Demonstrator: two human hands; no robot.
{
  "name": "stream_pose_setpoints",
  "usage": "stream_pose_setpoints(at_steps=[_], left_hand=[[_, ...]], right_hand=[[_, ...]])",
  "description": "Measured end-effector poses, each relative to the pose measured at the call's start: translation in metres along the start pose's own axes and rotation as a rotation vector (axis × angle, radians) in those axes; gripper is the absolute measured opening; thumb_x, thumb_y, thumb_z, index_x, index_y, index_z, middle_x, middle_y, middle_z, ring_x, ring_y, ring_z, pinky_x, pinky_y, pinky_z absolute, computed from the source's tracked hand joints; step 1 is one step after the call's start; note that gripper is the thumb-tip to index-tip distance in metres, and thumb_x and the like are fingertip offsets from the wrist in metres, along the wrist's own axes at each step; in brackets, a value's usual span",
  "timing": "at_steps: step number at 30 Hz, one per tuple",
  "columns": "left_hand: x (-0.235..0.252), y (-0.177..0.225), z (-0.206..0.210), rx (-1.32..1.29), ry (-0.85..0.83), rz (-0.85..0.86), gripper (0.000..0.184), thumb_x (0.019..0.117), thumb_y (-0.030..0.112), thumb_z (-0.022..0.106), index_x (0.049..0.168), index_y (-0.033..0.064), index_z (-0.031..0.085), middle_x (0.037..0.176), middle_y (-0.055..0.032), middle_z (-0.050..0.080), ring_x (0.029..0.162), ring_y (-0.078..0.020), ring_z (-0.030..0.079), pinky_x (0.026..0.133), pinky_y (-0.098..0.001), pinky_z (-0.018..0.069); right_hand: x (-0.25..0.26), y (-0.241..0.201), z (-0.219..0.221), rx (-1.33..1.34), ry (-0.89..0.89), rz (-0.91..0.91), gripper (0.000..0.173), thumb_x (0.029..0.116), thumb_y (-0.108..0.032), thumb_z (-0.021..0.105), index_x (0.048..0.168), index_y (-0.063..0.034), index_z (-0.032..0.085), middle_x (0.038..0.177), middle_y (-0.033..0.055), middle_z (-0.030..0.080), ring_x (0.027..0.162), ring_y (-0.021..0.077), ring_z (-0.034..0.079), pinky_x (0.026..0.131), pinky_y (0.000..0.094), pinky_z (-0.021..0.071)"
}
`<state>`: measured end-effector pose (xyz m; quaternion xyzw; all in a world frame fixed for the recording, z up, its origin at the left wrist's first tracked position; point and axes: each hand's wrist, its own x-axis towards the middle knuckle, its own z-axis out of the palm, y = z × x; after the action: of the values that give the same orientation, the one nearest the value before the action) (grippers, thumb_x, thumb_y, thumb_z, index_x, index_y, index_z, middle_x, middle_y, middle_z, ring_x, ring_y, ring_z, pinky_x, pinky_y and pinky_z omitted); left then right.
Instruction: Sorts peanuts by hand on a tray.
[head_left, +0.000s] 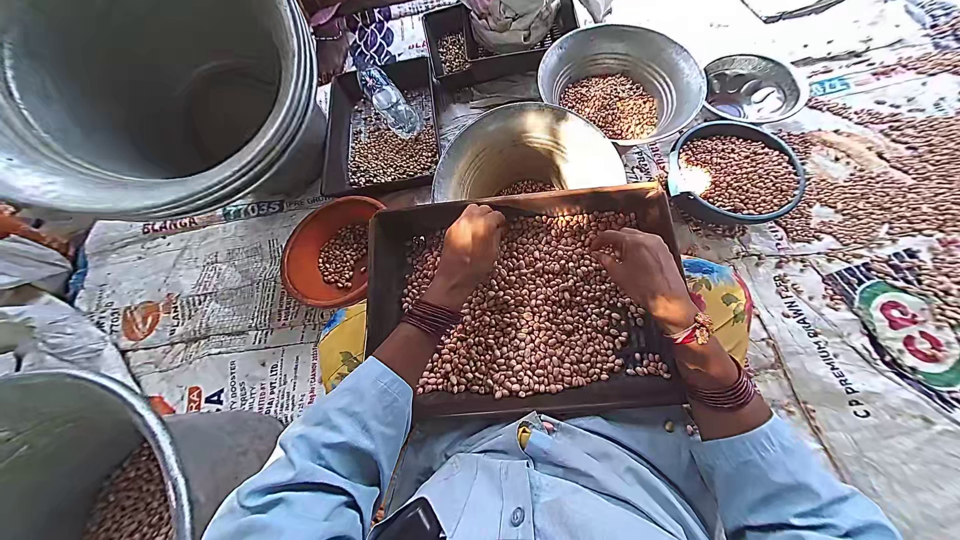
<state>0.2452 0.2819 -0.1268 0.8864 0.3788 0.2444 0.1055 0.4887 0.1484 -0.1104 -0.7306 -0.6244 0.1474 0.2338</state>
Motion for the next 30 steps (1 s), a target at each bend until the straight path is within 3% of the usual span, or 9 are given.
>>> stream_pose_setpoints(at_steps=[2,4,6,14,17,22,25,27,30], left_hand=[[0.007,-0.003,-0.019,-0.203,-0.013,-0.234,0.016,0.0974,0.011,0.066,0.107,0.0025,0.074,0.1,-0.0143,0.075,0.095,-0.0286,0.072,0.087,-0.0524,0.0553],[-0.001,-0.012,-0.037,-0.399,0.029,-0.386,0.02,0.0957,0.013,0.055,0.11,0.0054,0.067,0.086,-0.0066,0.07,0.068,-0.0151,0.066,0.063,-0.0369,0.0546],[-0.027,-0.011,-0.054,-0.535,0.036,-0.463,0.02,0.1001,0.009,0.047,0.117,0.0088,0.058,0.079,-0.0058,0.062,0.051,-0.0114,0.049,0.046,-0.0258,0.0411],[-0.061,0.016,-0.036,-0.237,-0.146,-0.279,0.014,0.0985,0.01,0.065,0.109,0.0114,0.075,0.066,-0.0014,0.056,0.052,-0.0117,0.045,0.052,-0.0316,0.0419],[-0.063,0.03,-0.024,-0.159,-0.155,-0.197,0.016,0.0978,0.01,0.065,0.109,0.0092,0.076,0.09,-0.0104,0.073,0.069,-0.0237,0.066,0.066,-0.045,0.0564],[-0.061,0.04,-0.011,-0.043,-0.183,-0.16,0.017,0.0962,0.014,0.071,0.11,0.0044,0.074,0.102,-0.0158,0.074,0.089,-0.0341,0.074,0.076,-0.0539,0.0591],[-0.061,0.04,-0.008,-0.019,-0.19,-0.159,0.017,0.0982,0.015,0.068,0.11,0.0038,0.074,0.102,-0.0167,0.074,0.089,-0.035,0.074,0.076,-0.0542,0.059],[-0.06,0.039,-0.01,-0.047,-0.232,-0.189,0.017,0.0994,0.013,0.066,0.111,0.0037,0.073,0.1,-0.0169,0.073,0.085,-0.0347,0.072,0.076,-0.0542,0.0581],[-0.056,0.029,-0.024,-0.269,-0.269,-0.329,0.014,0.0988,0.013,0.068,0.111,0.0081,0.074,0.081,-0.0086,0.067,0.066,-0.0202,0.06,0.066,-0.0407,0.0533]], right_hand=[[0.001,0.002,0.002,-0.025,-0.034,-0.02,0.015,0.0925,-0.006,0.072,0.107,-0.0084,0.077,0.098,0.0179,0.071,0.087,0.0379,0.07,0.074,0.0603,0.0547],[0.001,0.005,0.004,-0.022,-0.067,-0.041,0.013,0.0916,-0.01,0.074,0.105,-0.0104,0.077,0.097,0.0159,0.072,0.085,0.0364,0.069,0.072,0.0596,0.054],[0.001,0.007,0.007,-0.043,-0.087,-0.056,0.015,0.0907,-0.013,0.076,0.105,-0.0104,0.077,0.096,0.0158,0.072,0.083,0.0362,0.069,0.071,0.0592,0.0545],[0.004,0.012,0.011,0.024,-0.076,-0.095,0.015,0.0906,-0.01,0.075,0.105,-0.0097,0.075,0.091,0.0149,0.071,0.08,0.0345,0.069,0.069,0.0585,0.0541],[-0.008,0.017,-0.001,0.347,0.065,-0.089,0.014,0.0934,-0.015,0.07,0.108,-0.0148,0.072,0.064,0.0023,0.054,0.047,0.0134,0.044,0.044,0.0315,0.0363],[-0.022,0.026,-0.024,0.735,0.159,0.055,0.029,0.0925,-0.002,0.048,0.117,-0.0167,0.055,0.091,0.0,0.057,0.06,0.0055,0.052,0.049,0.0199,0.0451],[-0.023,0.017,-0.027,0.301,0.154,0.104,0.018,0.0956,-0.001,0.06,0.11,-0.0083,0.068,0.069,0.0082,0.052,0.049,0.0171,0.042,0.046,0.0343,0.0352],[-0.014,0.012,-0.021,-0.004,0.096,0.055,0.013,0.0944,-0.006,0.07,0.106,-0.0068,0.075,0.083,0.0153,0.064,0.069,0.0315,0.062,0.062,0.0513,0.0504],[-0.01,0.011,-0.009,-0.173,0.037,0.031,0.01,0.092,-0.009,0.073,0.101,-0.0073,0.077,0.092,0.0185,0.068,0.084,0.0399,0.068,0.068,0.0596,0.0529]])
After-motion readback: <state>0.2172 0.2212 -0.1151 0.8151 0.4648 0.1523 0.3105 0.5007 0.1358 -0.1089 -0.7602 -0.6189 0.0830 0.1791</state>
